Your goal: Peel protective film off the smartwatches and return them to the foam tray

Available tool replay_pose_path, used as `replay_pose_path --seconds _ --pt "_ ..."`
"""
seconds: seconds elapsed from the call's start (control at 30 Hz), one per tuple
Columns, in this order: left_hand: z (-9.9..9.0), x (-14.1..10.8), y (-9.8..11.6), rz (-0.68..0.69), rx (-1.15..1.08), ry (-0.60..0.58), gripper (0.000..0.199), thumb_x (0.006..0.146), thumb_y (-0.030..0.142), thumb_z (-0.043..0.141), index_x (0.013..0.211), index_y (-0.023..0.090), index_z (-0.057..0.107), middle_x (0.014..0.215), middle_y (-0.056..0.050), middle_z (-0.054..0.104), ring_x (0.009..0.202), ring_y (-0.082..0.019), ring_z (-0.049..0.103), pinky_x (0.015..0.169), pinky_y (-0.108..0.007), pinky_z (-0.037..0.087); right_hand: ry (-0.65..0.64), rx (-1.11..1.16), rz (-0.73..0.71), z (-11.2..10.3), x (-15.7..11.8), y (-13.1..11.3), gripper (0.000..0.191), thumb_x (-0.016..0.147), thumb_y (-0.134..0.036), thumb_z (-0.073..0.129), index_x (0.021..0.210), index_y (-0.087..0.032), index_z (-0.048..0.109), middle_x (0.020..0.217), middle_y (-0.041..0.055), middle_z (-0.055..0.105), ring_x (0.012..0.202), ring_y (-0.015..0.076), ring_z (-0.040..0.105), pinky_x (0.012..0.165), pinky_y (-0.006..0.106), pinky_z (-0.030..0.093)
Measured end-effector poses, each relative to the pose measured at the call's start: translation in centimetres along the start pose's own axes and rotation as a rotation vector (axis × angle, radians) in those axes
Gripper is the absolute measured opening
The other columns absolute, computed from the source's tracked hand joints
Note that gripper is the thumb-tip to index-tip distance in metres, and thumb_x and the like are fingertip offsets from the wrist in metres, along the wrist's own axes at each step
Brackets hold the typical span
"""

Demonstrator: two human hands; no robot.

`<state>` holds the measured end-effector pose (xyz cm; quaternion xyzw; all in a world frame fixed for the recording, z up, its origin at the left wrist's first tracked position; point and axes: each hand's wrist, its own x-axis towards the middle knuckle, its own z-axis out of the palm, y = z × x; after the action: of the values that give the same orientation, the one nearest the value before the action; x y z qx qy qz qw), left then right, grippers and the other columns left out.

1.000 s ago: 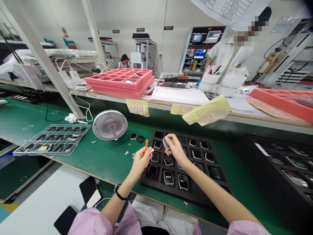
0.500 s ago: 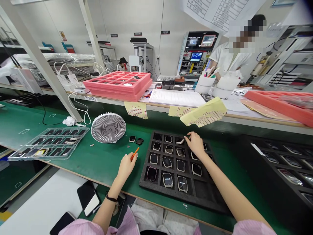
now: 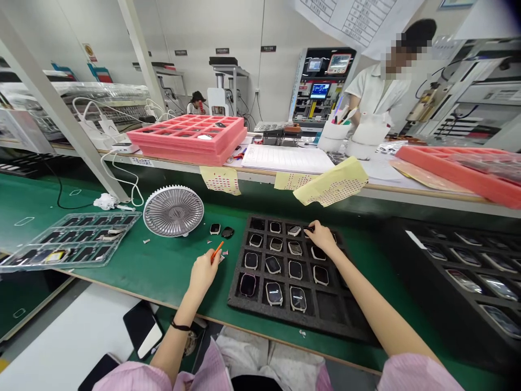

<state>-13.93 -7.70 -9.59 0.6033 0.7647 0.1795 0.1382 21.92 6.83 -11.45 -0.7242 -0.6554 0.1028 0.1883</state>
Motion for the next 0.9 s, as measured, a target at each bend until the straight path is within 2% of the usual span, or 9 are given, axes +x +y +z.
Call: replay_pose_path --seconds 0.1,0.2,0.3,0.37,0.43,0.63,0.73,0.87,0.9 --pt "0.1 -0.1 0.1 0.017 0.021 0.000 0.028 0.096 0.033 0.040 0.074 0.020 0.051 0.068 -0.005 0.064 0.070 -0.022 0.064 0.053 -0.022 0.027 -0.006 0.169 0.042 0.4 0.8 0.9 0.017 0.076 -0.028 0.061 0.090 -0.020 0.058 0.068 0.0017 0.062 0.071 0.0222 0.061 0.066 0.030 0.040" --pt "0.4 -0.2 0.2 0.036 0.045 0.000 0.026 0.095 0.033 0.041 0.076 0.020 0.053 0.069 -0.006 0.064 0.073 -0.023 0.064 0.054 -0.022 0.027 0.026 0.354 0.045 0.7 0.8 1.3 0.015 0.074 -0.030 0.060 0.086 -0.022 0.058 0.063 -0.0023 0.057 0.067 0.0197 0.060 0.066 0.031 0.042" --pt "0.6 -0.3 0.2 0.045 0.019 0.013 0.026 0.095 0.034 0.041 0.077 0.020 0.055 0.070 -0.006 0.064 0.073 -0.023 0.064 0.055 -0.022 0.028 0.056 0.580 0.000 0.7 0.2 0.7 0.029 0.080 -0.041 0.050 0.100 -0.021 0.055 0.069 -0.0009 0.058 0.068 0.0190 0.061 0.066 0.033 0.046" --pt "0.7 -0.3 0.3 0.056 -0.022 0.026 0.028 0.095 0.035 0.041 0.076 0.020 0.055 0.071 -0.006 0.065 0.072 -0.022 0.064 0.056 -0.022 0.030 0.041 0.734 -0.039 0.9 -0.2 -0.1 0.039 0.082 -0.048 0.044 0.109 -0.021 0.050 0.073 -0.0002 0.060 0.067 0.0181 0.062 0.065 0.033 0.048" --pt "0.7 -0.3 0.4 0.067 -0.064 0.033 0.029 0.094 0.036 0.042 0.073 0.020 0.055 0.069 -0.006 0.065 0.071 -0.021 0.064 0.057 -0.022 0.032 0.005 0.864 -0.068 1.2 -0.4 -1.0 0.044 0.081 -0.053 0.045 0.111 -0.021 0.048 0.073 -0.0006 0.060 0.065 0.0172 0.063 0.065 0.034 0.051" --pt "0.3 -0.8 0.8 0.106 -0.298 0.003 0.030 0.091 0.041 0.039 0.075 0.021 0.054 0.059 0.000 0.056 0.055 -0.018 0.054 0.054 -0.024 0.030 -0.084 1.093 -0.021 1.4 -0.3 -3.2 0.039 0.066 -0.049 0.067 0.089 -0.023 0.049 0.057 -0.0071 0.053 0.049 0.0138 0.057 0.052 0.029 0.048" --pt "-0.1 -1.4 2.0 0.163 -0.580 -0.088 0.034 0.088 0.049 0.038 0.080 0.020 0.055 0.054 0.004 0.044 0.047 -0.013 0.043 0.050 -0.022 0.028 -0.146 1.197 -0.008 0.8 -1.9 -5.0 0.039 0.065 -0.050 0.068 0.084 -0.023 0.047 0.057 -0.0073 0.052 0.047 0.0120 0.053 0.046 0.025 0.044" --pt "-0.2 -2.7 5.4 0.215 -0.921 -0.361 0.040 0.086 0.055 0.039 0.085 0.018 0.054 0.050 0.009 0.034 0.040 -0.007 0.027 0.042 -0.019 0.022 -0.316 1.327 -0.037 -0.3 -6.4 -9.1 0.036 0.069 -0.051 0.068 0.083 -0.022 0.050 0.061 -0.0060 0.053 0.044 0.0090 0.047 0.039 0.022 0.038" --pt "-0.2 -3.0 6.4 0.238 -0.959 -0.408 0.041 0.086 0.055 0.040 0.087 0.017 0.055 0.049 0.009 0.033 0.039 -0.007 0.026 0.040 -0.019 0.022 -0.411 1.438 -0.028 -0.7 -7.6 -10.2 0.034 0.070 -0.047 0.070 0.083 -0.022 0.050 0.061 -0.0068 0.052 0.042 0.0071 0.043 0.037 0.020 0.035"
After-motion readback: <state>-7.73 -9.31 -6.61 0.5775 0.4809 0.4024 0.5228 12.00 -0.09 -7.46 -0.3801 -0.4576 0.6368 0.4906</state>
